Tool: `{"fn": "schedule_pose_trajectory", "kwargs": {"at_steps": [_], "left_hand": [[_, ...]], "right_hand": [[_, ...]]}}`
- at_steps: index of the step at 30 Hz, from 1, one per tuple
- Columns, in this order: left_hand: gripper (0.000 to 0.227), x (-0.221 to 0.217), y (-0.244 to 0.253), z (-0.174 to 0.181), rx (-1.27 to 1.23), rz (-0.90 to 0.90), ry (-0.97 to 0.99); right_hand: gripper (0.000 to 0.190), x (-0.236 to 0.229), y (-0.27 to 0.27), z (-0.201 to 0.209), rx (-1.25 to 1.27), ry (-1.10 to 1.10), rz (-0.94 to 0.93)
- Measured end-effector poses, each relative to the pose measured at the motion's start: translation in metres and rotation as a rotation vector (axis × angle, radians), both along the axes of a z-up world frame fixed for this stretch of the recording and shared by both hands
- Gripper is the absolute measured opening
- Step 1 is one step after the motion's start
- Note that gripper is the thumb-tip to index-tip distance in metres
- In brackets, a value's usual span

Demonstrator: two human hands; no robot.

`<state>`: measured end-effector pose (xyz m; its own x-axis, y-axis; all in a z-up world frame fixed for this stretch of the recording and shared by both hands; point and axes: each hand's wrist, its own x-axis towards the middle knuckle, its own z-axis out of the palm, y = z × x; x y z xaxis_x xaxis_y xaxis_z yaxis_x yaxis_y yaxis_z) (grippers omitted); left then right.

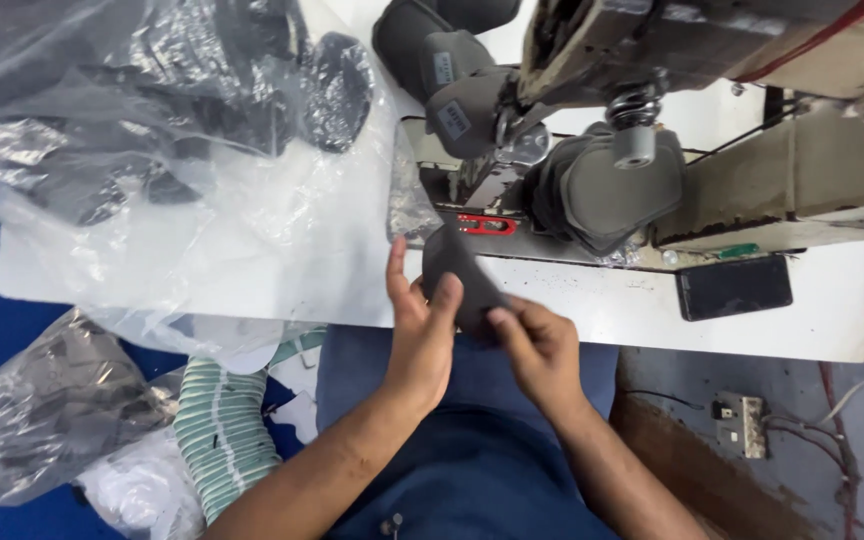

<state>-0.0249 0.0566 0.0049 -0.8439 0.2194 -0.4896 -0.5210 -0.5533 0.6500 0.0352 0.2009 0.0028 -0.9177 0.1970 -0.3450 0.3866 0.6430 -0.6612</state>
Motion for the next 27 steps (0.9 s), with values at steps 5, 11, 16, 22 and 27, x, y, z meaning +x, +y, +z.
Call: {"fn": "schedule_pose_trajectory", "kwargs": {"at_steps": [5,11,16,22,27], "left_hand": [[0.045,0.019,-0.009,-0.025,-0.364,-0.098,0.683],[0.035,-0.001,0.009,0.017,-0.591,-0.018,0.795],[0.046,-0.016,0.039,0.03,-0.55,0.034,0.771],[0.055,-0.055,0.061,0.049,-0.413,0.048,0.655],[0.057,-0.079,0.044,0.049,-0.439,-0.024,0.662]], "right_hand": [[0.019,-0.01,0.019,-0.011,-0.908,0.309,-0.265],[0.018,-0.059,0.03,0.034,-0.742,0.338,-0.271],[0.012,-0.1,0.037,0.071,-0.518,0.488,-0.143],[0.015,-0.143,0.049,0.057,-0.279,0.488,-0.242],[0.032,-0.136,0.043,0.044,-0.281,0.474,-0.39]]}}
